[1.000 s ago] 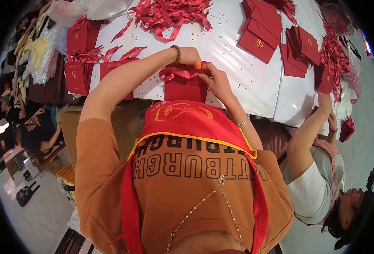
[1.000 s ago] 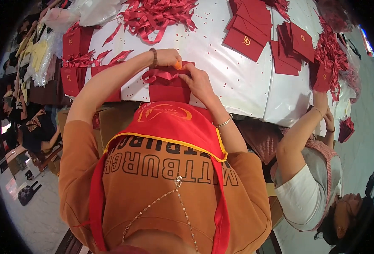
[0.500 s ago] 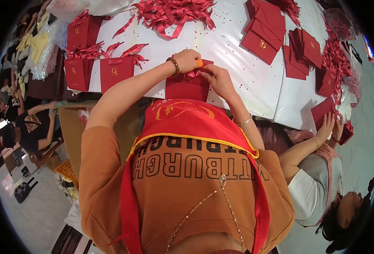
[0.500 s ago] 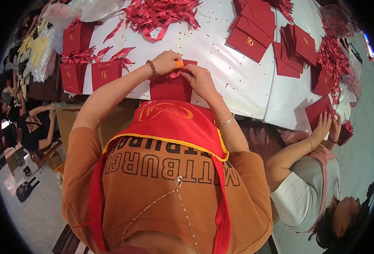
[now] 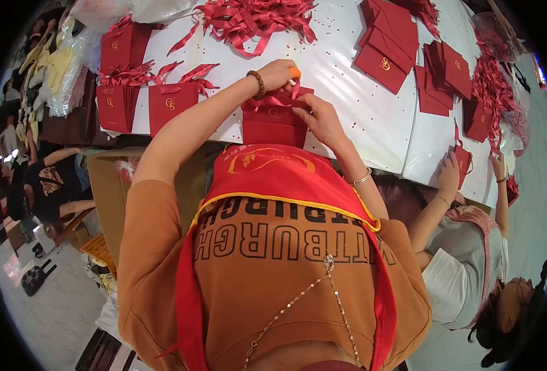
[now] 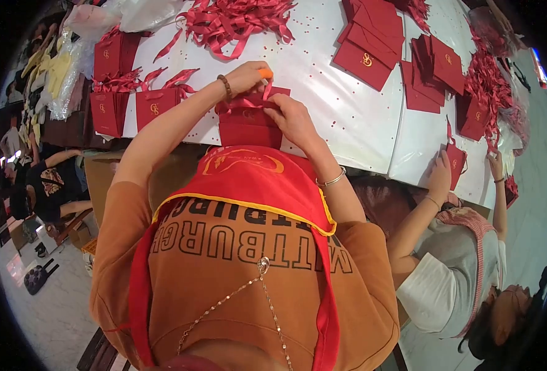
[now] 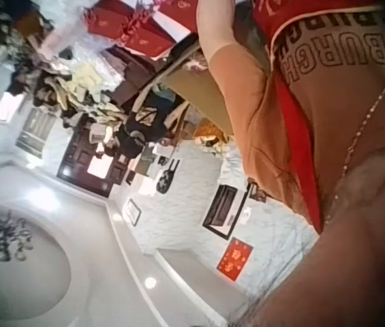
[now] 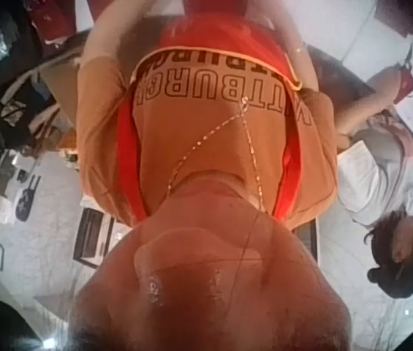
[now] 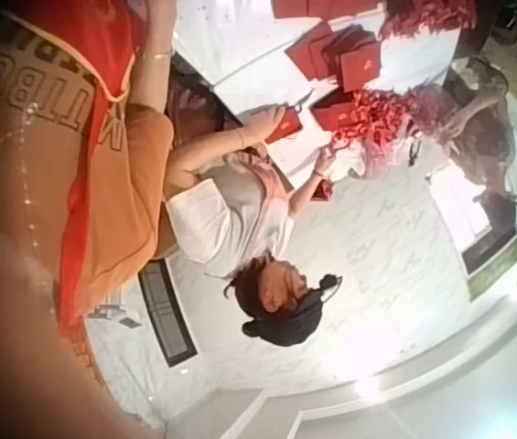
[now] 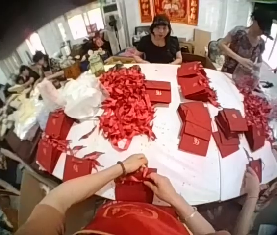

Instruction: Tying red ribbons onto red envelopes at a workstation.

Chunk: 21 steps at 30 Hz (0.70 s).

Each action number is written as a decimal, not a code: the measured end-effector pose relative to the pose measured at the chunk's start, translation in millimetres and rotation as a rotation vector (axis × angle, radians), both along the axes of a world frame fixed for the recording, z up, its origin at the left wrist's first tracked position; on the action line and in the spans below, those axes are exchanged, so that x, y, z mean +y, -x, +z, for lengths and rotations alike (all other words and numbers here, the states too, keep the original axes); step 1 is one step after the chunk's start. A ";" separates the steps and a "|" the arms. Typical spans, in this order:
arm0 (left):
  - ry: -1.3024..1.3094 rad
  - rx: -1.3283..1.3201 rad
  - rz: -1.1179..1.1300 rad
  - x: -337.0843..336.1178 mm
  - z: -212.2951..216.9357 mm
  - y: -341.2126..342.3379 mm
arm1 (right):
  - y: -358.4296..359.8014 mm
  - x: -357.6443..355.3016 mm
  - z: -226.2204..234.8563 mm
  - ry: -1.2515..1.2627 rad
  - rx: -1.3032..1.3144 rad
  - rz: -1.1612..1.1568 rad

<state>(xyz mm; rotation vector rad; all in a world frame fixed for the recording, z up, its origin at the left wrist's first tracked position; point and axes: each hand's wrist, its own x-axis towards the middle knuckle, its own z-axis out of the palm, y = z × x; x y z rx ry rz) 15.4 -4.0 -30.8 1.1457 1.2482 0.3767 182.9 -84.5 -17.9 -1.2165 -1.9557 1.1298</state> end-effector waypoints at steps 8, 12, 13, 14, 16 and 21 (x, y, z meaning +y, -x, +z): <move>0.136 -0.406 0.463 51.1 17.2 32.9 | -10.7 -0.8 6.7 0.047 0.048 0.052; -0.142 -0.266 0.400 28.0 31.1 44.2 | -21.9 0.5 2.6 0.180 0.143 0.041; -0.144 -0.265 0.400 24.9 28.8 53.1 | -24.3 2.1 1.1 0.236 0.303 0.026; -0.102 -0.288 0.468 18.6 22.9 63.2 | -26.4 4.4 1.6 0.292 0.461 0.022; -0.030 -0.256 0.376 2.3 0.4 68.0 | -26.1 10.6 -1.8 0.405 0.592 0.029; 0.147 -0.629 0.218 -50.6 0.7 21.9 | -11.1 32.0 -28.1 0.467 0.771 -0.071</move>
